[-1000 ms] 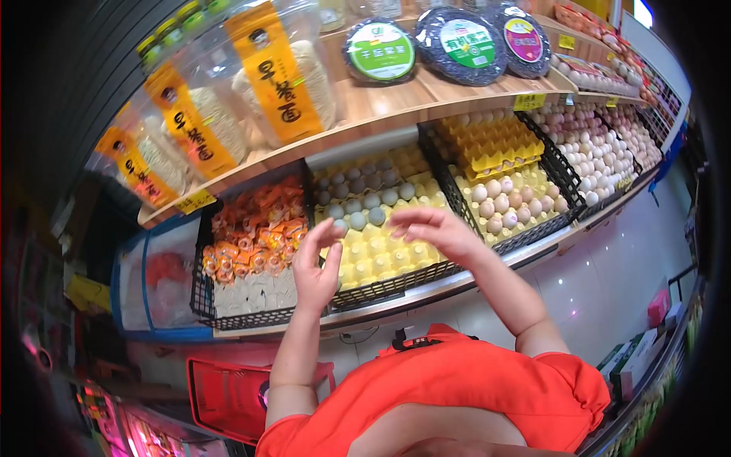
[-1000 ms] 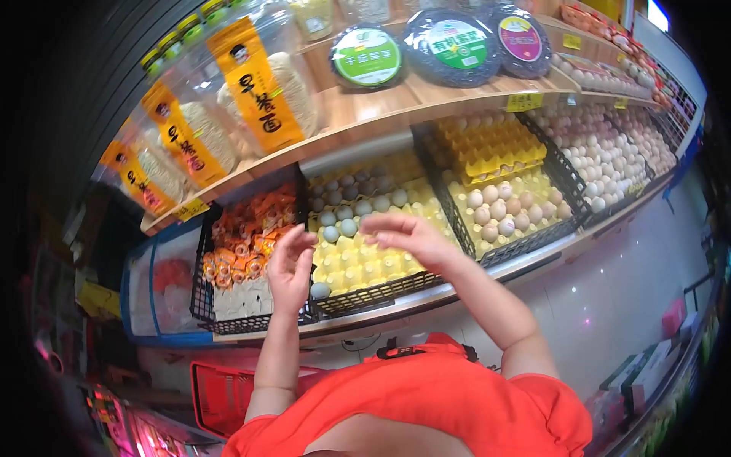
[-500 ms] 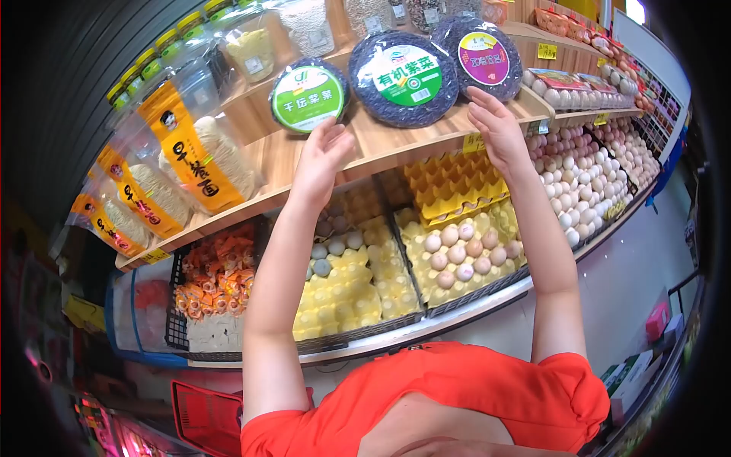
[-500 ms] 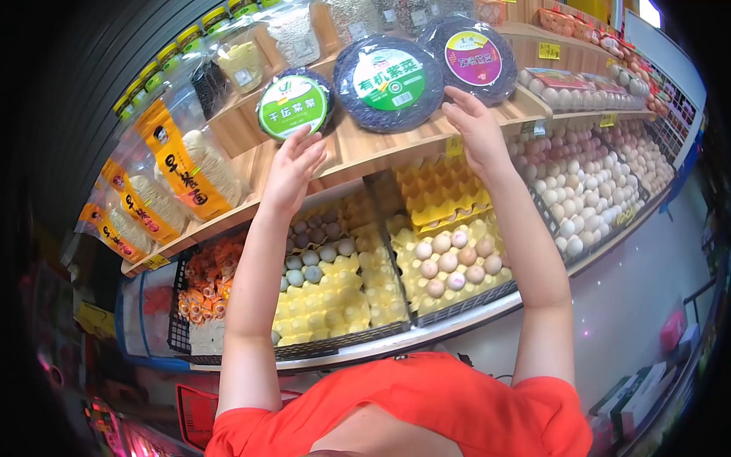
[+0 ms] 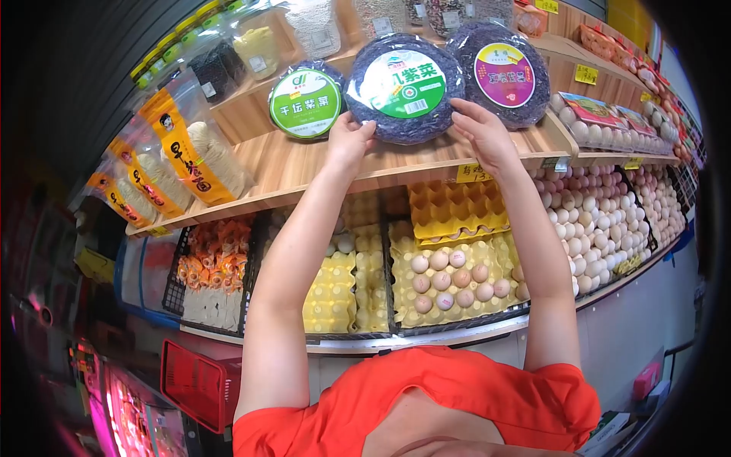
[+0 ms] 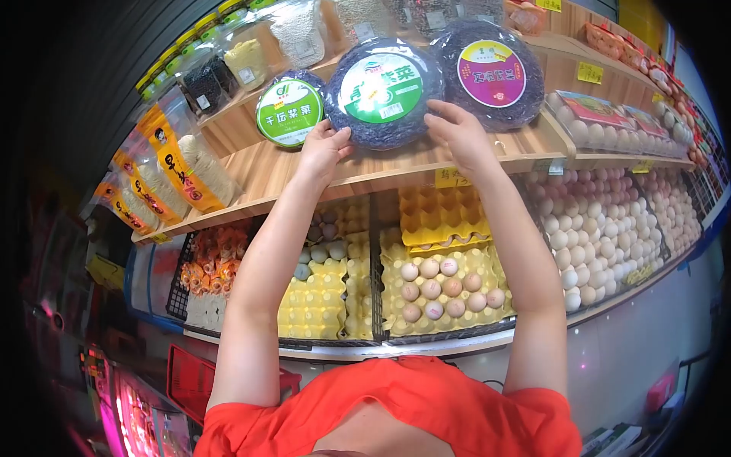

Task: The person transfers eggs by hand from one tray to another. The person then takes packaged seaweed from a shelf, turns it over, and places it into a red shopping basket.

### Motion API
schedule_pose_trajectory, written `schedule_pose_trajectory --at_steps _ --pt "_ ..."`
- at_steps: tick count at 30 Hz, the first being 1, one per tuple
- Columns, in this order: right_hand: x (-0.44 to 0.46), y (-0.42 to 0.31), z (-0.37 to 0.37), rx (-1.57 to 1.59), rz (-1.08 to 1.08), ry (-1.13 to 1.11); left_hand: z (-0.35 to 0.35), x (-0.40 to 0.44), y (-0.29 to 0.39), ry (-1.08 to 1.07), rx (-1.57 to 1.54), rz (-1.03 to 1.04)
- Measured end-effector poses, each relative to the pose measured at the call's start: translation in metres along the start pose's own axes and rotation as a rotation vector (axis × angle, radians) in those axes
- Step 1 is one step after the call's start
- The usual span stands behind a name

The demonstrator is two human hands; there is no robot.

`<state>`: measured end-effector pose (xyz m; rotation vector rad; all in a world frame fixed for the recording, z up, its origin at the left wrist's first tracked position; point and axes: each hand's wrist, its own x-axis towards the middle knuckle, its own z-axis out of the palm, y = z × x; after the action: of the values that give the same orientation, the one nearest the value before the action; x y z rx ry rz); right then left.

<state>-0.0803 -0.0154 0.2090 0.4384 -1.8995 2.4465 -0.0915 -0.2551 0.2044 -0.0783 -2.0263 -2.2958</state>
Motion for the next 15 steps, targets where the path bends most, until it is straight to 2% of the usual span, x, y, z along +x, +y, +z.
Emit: schedule_pose_trajectory --at_steps 2,4,6,8,12,15 --pt "-0.012 -0.007 0.006 -0.109 -0.081 -0.002 0.004 -0.014 0.007 0.062 0.052 0.038" --pt "-0.021 -0.004 0.009 -0.081 -0.126 -0.047 0.002 -0.029 0.011 0.086 0.034 0.207" --pt "-0.039 -0.005 0.018 -0.093 -0.226 0.02 -0.005 -0.05 0.014 0.078 0.025 0.247" --pt "-0.053 -0.004 0.03 -0.031 -0.215 -0.044 -0.016 -0.074 0.015 0.049 0.035 0.353" --pt "-0.075 0.012 0.06 -0.001 -0.131 -0.127 -0.049 -0.127 0.008 0.118 0.038 0.439" --pt "-0.09 0.025 0.098 0.055 -0.13 -0.237 -0.08 -0.175 0.007 0.229 -0.005 0.393"
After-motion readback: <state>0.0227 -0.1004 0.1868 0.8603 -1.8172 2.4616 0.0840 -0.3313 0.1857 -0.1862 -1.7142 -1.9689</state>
